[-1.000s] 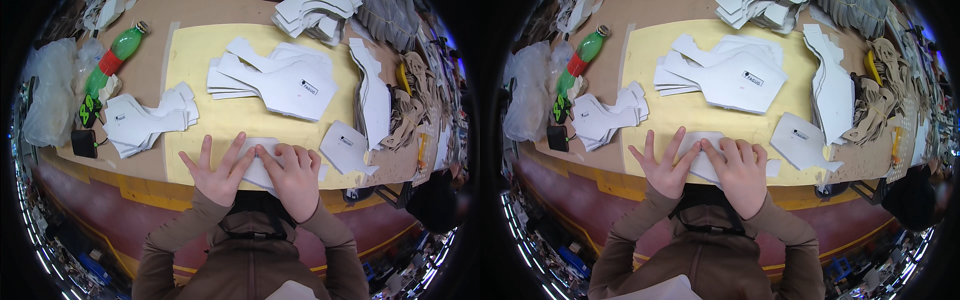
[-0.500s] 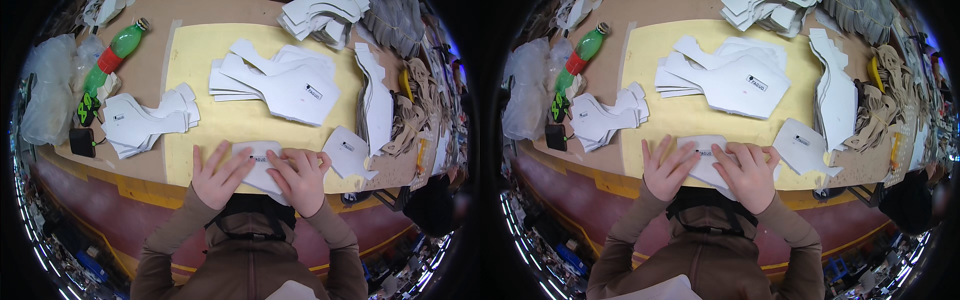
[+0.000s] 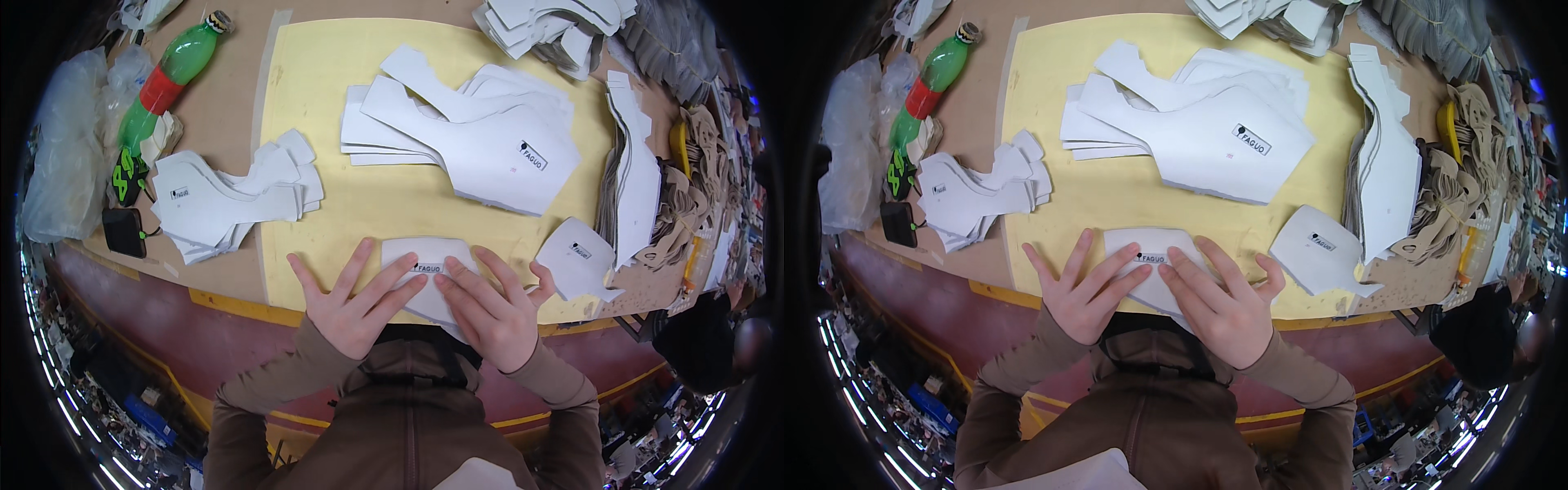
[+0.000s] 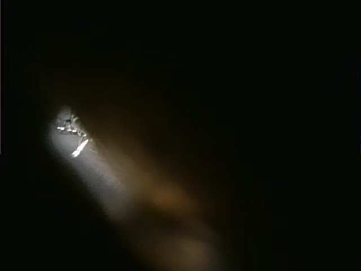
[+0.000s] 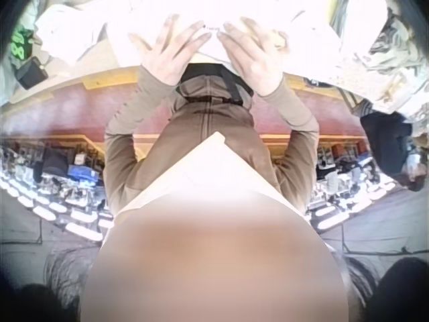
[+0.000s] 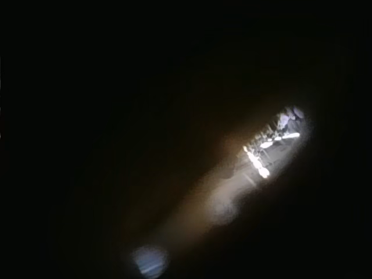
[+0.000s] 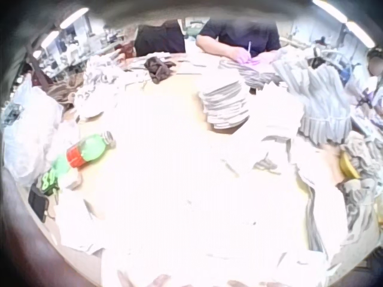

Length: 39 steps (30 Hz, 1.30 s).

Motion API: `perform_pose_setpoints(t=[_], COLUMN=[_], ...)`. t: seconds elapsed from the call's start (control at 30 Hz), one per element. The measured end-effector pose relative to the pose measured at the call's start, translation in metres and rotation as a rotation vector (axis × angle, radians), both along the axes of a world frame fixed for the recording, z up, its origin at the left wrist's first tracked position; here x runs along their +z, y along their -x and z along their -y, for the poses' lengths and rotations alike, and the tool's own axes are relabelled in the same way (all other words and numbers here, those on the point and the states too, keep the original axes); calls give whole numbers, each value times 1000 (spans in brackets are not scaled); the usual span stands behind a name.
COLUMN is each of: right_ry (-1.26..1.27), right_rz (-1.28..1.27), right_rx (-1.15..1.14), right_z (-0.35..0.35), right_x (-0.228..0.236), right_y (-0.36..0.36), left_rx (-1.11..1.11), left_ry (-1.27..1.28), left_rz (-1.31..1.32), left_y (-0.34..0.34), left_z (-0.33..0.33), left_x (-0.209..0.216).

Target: The person repeatedly picks up white paper cutouts from a table, peels off a thin backing layer from each piece, and places the finished pieces into a growing stack. The person handles the items one at a time, turning them over as needed to remove the backing.

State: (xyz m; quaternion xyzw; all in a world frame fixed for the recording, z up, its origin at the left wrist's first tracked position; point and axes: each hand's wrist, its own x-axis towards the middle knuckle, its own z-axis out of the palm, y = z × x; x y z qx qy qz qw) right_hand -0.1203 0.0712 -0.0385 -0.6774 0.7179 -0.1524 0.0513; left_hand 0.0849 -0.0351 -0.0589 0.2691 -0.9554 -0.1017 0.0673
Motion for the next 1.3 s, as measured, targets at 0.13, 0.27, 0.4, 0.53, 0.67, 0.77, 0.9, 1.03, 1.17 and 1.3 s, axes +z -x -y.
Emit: perform_pose_setpoints(t=[0.13,0.27,0.4,0.53,0.67,0.77,0.9,1.03,1.17,1.3], right_ry=[-48,-63,-66,-72,-50,-59,-76,-65,3,-3], right_rz=[54,90,92,86,12,18,134,147,235,622], right_rx=[4,12,10,30,-3,27,-41,-139,-187,-267], right_z=[-1,-2,-3,-3,-8,-10,-9,-5,3,1], right_x=[4,6,5,-1,1,2,2,1,6,23], right_y=[8,8,9,10,13,20,21,14,11,21], left_rx=[54,77,63,14,20,79,383,346,455,460], left_ry=[-27,-79,-118,-92,-29,-149,-395,-357,-928,-1276], left_rz=[-31,-16,-6,1,10,-19,-279,-318,-554,-866], left_y=[-1,-6,-6,-3,-6,-8,3,19,28,34], left_z=[-1,0,1,4,7,10,11,7,9,9], left_x=[-1,5,5,0,4,10,11,9,19,38])
